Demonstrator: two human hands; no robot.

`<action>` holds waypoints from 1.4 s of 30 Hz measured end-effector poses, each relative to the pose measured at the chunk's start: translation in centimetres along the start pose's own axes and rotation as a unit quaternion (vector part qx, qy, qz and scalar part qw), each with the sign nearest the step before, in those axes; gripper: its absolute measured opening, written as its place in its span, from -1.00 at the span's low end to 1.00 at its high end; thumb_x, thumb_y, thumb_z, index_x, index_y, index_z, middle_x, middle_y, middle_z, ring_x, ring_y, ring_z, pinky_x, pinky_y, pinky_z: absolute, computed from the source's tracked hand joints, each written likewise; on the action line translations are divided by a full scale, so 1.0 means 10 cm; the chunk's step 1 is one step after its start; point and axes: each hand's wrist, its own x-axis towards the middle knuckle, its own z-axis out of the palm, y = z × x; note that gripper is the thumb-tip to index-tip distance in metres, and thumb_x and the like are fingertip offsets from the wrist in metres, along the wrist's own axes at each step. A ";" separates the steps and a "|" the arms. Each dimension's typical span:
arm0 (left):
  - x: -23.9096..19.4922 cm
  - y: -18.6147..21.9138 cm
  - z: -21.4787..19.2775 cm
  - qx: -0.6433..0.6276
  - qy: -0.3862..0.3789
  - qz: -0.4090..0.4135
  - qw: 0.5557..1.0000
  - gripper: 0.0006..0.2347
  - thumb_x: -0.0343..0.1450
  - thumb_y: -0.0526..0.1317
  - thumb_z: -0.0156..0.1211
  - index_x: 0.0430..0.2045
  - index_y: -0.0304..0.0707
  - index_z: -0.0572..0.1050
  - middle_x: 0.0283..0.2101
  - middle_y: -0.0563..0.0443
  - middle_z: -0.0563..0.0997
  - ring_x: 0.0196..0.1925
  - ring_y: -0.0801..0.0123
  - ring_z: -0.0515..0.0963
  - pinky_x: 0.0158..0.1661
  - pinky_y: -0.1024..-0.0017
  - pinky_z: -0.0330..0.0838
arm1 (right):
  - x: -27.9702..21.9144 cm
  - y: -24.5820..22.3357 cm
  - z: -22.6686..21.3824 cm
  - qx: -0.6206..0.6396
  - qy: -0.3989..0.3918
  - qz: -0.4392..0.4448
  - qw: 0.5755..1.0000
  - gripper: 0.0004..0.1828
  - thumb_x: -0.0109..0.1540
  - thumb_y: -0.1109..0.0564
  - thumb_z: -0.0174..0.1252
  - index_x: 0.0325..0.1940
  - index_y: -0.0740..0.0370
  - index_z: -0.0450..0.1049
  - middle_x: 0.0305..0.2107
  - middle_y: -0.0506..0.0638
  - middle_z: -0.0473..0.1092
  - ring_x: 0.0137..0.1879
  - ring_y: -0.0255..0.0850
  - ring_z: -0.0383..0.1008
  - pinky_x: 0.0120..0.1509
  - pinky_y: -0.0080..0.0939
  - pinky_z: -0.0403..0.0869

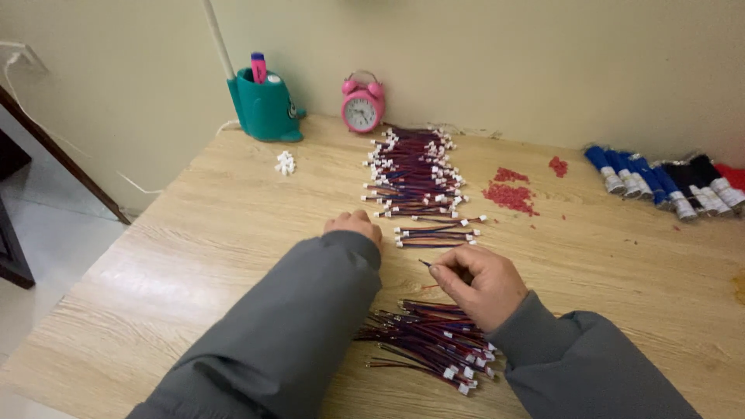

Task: Assembling small electrical wire harnesses by attaching plastic connectors to wires

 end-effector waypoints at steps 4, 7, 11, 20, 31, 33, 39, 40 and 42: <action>-0.31 0.02 -0.23 -0.023 0.080 0.048 0.995 -0.79 0.27 0.02 0.12 -0.33 0.21 0.62 -0.14 0.15 0.59 0.01 0.26 0.53 0.04 0.22 0.34 | 0.05 -0.09 -0.04 0.007 0.000 -0.013 1.000 -0.92 0.12 0.12 0.24 -0.43 0.13 0.61 -0.61 0.13 0.48 -0.38 0.02 0.53 -0.23 -0.11 0.47; -0.23 0.01 0.05 -0.142 0.137 0.079 0.977 -0.81 0.27 -0.05 0.16 -0.32 0.10 0.60 -0.30 0.11 0.66 -0.17 0.26 0.64 -0.09 0.28 0.50 | 0.02 -0.09 -0.03 0.007 0.006 -0.006 1.000 -0.93 0.11 0.12 0.24 -0.42 0.10 0.63 -0.61 0.04 0.52 -0.37 -0.04 0.55 -0.21 -0.15 0.49; -0.70 0.21 -0.30 -0.417 0.132 0.069 0.897 -0.84 0.21 -0.14 0.27 -0.37 0.08 0.60 -0.43 0.02 0.67 -0.25 0.22 0.67 -0.20 0.31 0.56 | 0.04 -0.11 -0.06 0.016 -0.006 -0.018 1.000 -0.92 0.10 0.11 0.25 -0.44 0.10 0.62 -0.63 0.04 0.50 -0.39 -0.03 0.54 -0.24 -0.15 0.48; -0.63 0.37 0.21 -0.863 -0.053 0.017 0.503 -0.81 0.31 -0.47 0.27 -0.22 -0.50 0.55 -0.26 -0.25 0.66 -0.29 0.19 0.68 -0.23 0.36 0.66 | 0.06 -0.12 -0.08 0.004 -0.006 -0.024 1.000 -0.94 0.08 0.10 0.27 -0.45 0.08 0.62 -0.60 0.04 0.49 -0.38 -0.05 0.54 -0.25 -0.16 0.48; -0.73 0.51 0.25 -0.885 -0.109 -0.006 0.453 -0.79 0.35 -0.46 0.20 -0.15 -0.57 0.51 -0.31 -0.27 0.60 -0.29 0.08 0.67 -0.14 0.13 0.64 | 0.12 0.07 -0.12 -0.018 -0.050 -0.010 0.999 -0.95 0.06 0.14 0.29 -0.45 0.14 0.62 -0.61 0.08 0.48 -0.39 -0.02 0.54 -0.25 -0.14 0.46; -0.73 0.52 0.31 -0.887 -0.109 -0.002 0.450 -0.80 0.35 -0.45 0.20 -0.16 -0.55 0.52 -0.32 -0.25 0.59 -0.30 0.10 0.67 -0.14 0.14 0.65 | 0.12 0.07 -0.11 -0.010 -0.056 0.006 0.998 -0.94 0.08 0.13 0.28 -0.45 0.14 0.63 -0.62 0.06 0.48 -0.40 -0.05 0.53 -0.24 -0.16 0.46; -0.75 0.51 0.28 -0.893 -0.112 0.005 0.436 -0.82 0.35 -0.43 0.22 -0.19 -0.52 0.52 -0.30 -0.19 0.59 -0.31 0.19 0.65 -0.15 0.21 0.65 | 0.15 0.07 -0.10 0.001 -0.065 0.020 0.998 -0.91 0.09 0.12 0.27 -0.45 0.16 0.63 -0.62 0.09 0.48 -0.40 -0.08 0.52 -0.23 -0.15 0.46; -0.72 0.52 0.33 -0.891 -0.113 0.005 0.441 -0.82 0.34 -0.43 0.22 -0.20 -0.51 0.52 -0.30 -0.18 0.58 -0.31 0.21 0.65 -0.15 0.24 0.64 | 0.16 0.09 -0.09 0.000 -0.065 0.008 0.998 -0.91 0.09 0.13 0.27 -0.45 0.18 0.61 -0.62 0.13 0.46 -0.41 -0.04 0.51 -0.24 -0.11 0.45; -0.73 0.53 0.30 -0.889 -0.105 0.010 0.446 -0.82 0.36 -0.43 0.21 -0.20 -0.53 0.52 -0.29 -0.20 0.59 -0.31 0.18 0.66 -0.15 0.22 0.65 | 0.15 0.09 -0.09 -0.002 -0.059 0.011 0.998 -0.92 0.08 0.13 0.28 -0.45 0.17 0.62 -0.62 0.10 0.48 -0.39 -0.07 0.52 -0.23 -0.14 0.45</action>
